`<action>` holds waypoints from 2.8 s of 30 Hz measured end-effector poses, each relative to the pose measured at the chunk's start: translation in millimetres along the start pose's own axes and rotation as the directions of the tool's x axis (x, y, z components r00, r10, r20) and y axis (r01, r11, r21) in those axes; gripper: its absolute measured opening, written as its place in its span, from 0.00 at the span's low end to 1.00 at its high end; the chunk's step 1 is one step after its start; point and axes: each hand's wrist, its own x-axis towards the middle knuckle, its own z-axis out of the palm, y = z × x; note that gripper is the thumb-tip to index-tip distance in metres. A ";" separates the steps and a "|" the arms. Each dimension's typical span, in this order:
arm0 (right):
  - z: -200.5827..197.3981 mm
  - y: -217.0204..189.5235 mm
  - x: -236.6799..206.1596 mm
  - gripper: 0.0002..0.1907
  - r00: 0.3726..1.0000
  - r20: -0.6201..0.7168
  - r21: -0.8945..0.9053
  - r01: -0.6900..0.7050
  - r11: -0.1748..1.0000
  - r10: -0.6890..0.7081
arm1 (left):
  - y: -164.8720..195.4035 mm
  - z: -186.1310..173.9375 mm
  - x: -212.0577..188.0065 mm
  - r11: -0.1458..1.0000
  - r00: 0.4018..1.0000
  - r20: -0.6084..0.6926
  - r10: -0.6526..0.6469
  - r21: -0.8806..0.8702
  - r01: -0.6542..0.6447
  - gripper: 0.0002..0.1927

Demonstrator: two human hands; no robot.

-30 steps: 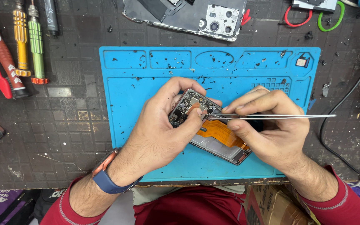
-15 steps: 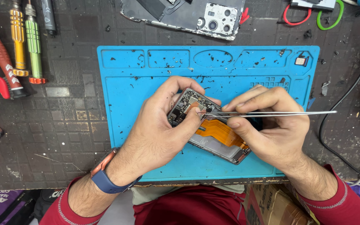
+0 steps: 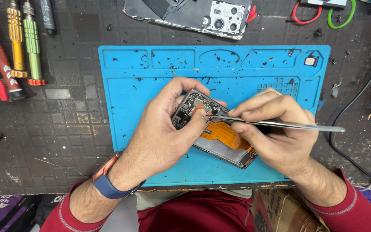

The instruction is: The person repairs a disassembled smartphone on a blue silicone mat, using tweezers to reposition and secure an orange flex cable and internal components inside the phone frame. They then align the battery, press it into place, and set the phone aside on the workbench.

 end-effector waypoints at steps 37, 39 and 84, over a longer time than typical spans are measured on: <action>5.0 -17.4 10.7 0.16 0.990 0.009 -0.223 0.136 0.965 -0.137 | -3.6 7.3 0.7 0.999 0.997 -0.073 0.007 -0.049 -0.010 0.06; 5.1 -17.8 11.1 0.16 0.988 0.015 -0.235 0.150 0.960 -0.151 | -4.0 6.9 1.0 0.998 0.998 -0.069 0.010 -0.054 -0.013 0.05; 7.4 -24.4 12.4 0.19 0.974 0.067 -0.336 0.224 0.915 -0.214 | -1.5 5.1 -2.9 0.994 0.999 -0.048 0.008 -0.110 -0.013 0.08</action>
